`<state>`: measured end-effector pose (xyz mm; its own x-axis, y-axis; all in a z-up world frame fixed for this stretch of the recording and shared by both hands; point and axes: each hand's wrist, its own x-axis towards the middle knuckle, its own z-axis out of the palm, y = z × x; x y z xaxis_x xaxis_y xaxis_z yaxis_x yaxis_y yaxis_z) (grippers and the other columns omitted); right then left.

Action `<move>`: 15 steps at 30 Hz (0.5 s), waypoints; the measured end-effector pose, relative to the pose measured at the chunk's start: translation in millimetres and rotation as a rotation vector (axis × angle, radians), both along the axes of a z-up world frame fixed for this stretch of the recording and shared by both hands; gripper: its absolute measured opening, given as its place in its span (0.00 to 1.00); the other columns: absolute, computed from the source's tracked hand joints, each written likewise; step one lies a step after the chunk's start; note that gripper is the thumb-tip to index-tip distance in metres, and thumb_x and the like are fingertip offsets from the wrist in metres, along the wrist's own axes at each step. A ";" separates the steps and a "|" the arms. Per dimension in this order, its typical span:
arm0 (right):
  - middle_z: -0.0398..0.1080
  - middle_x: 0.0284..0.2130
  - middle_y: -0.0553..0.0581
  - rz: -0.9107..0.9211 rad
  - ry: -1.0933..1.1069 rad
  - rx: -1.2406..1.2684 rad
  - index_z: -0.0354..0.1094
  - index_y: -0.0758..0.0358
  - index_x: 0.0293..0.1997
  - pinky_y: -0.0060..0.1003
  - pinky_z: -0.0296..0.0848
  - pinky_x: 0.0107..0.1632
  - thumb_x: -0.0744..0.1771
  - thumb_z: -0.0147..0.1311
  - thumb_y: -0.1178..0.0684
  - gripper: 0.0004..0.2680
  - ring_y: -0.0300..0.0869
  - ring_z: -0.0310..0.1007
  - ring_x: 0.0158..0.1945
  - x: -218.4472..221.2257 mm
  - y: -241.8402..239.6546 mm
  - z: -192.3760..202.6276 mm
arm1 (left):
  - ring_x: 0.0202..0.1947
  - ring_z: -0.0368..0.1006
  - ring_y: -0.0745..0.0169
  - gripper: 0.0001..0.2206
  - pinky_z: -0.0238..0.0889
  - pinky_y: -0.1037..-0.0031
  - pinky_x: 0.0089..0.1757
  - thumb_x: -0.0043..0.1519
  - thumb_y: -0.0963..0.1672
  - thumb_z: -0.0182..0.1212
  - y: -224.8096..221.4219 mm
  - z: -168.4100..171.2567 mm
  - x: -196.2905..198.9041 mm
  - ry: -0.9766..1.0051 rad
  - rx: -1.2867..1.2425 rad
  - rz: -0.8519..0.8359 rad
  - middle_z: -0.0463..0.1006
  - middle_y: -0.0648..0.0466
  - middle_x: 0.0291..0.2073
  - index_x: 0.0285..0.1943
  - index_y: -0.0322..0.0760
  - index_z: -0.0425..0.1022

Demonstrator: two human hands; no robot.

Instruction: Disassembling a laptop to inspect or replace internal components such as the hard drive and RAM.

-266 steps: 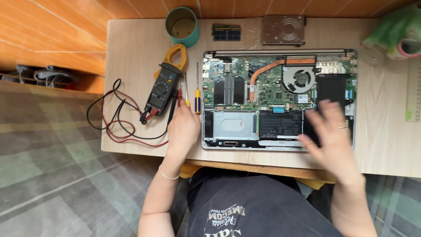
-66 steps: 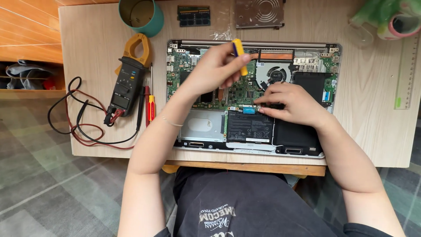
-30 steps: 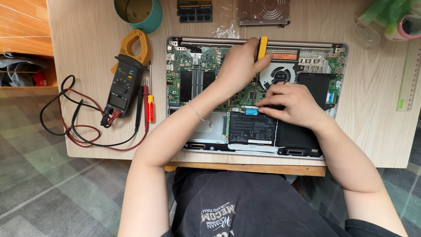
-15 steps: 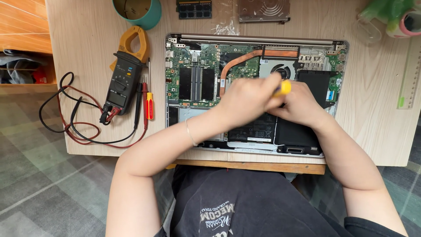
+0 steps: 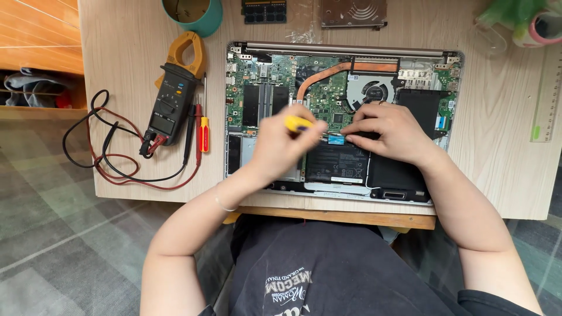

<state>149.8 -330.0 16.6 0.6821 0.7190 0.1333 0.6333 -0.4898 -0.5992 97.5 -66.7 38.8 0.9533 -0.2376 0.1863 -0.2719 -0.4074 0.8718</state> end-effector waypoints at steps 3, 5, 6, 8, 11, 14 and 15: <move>0.73 0.33 0.49 0.000 -0.019 -0.004 0.79 0.52 0.40 0.40 0.72 0.36 0.63 0.65 0.51 0.06 0.45 0.74 0.35 -0.3 -2.5 -4.1 | 0.29 0.72 0.70 0.09 0.67 0.77 0.31 0.67 0.46 0.65 20.3 2.0 -1.8 0.427 -0.343 0.066 0.77 0.56 0.28 0.46 0.35 0.76; 0.72 0.33 0.49 0.009 -0.041 0.004 0.79 0.52 0.40 0.40 0.72 0.37 0.63 0.65 0.51 0.06 0.45 0.74 0.35 -1.1 -1.7 -3.3 | 0.30 0.74 0.71 0.10 0.69 0.77 0.32 0.67 0.46 0.63 35.2 -0.8 -8.5 0.532 -0.463 0.046 0.79 0.56 0.30 0.48 0.33 0.76; 0.72 0.32 0.49 0.017 -0.064 0.010 0.79 0.52 0.40 0.40 0.72 0.37 0.63 0.65 0.52 0.06 0.45 0.74 0.35 -1.1 -1.2 -2.9 | 0.32 0.76 0.71 0.11 0.71 0.77 0.33 0.67 0.45 0.61 42.9 -2.1 -11.5 0.636 -0.584 0.024 0.80 0.55 0.33 0.51 0.32 0.76; 0.72 0.32 0.50 0.028 -0.086 0.017 0.79 0.52 0.41 0.40 0.72 0.36 0.63 0.64 0.52 0.06 0.45 0.74 0.35 -0.7 0.0 0.7 | 0.34 0.77 0.70 0.11 0.72 0.77 0.34 0.66 0.44 0.59 56.0 -7.4 -17.7 0.644 -0.563 -0.018 0.81 0.54 0.36 0.52 0.31 0.77; 0.71 0.31 0.50 0.046 -0.116 0.026 0.79 0.52 0.41 0.40 0.72 0.36 0.63 0.64 0.53 0.06 0.45 0.73 0.34 -2.3 1.1 3.1 | 0.39 0.79 0.67 0.11 0.74 0.76 0.38 0.65 0.42 0.58 64.8 -5.3 -24.8 0.514 -0.370 -0.089 0.83 0.52 0.42 0.53 0.31 0.77; 0.71 0.31 0.51 0.062 -0.136 0.032 0.79 0.52 0.42 0.40 0.71 0.35 0.63 0.65 0.53 0.06 0.45 0.73 0.33 -2.6 2.4 3.6 | 0.43 0.80 0.62 0.11 0.73 0.73 0.43 0.62 0.41 0.60 63.1 8.5 -28.1 0.186 -0.001 -0.120 0.83 0.51 0.44 0.52 0.34 0.79; 0.71 0.31 0.50 0.070 -0.145 0.034 0.78 0.52 0.42 0.39 0.71 0.35 0.63 0.65 0.53 0.06 0.45 0.73 0.33 -2.4 2.2 4.1 | 0.44 0.80 0.59 0.11 0.73 0.70 0.45 0.60 0.41 0.61 61.2 14.1 -28.4 0.000 0.194 -0.123 0.83 0.51 0.43 0.51 0.36 0.79</move>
<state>147.4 -327.8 20.7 0.6027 0.7571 0.2521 0.7460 -0.4225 -0.5147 69.1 -5.5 52.8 0.9151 -0.3832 0.1257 -0.3298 -0.5314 0.7803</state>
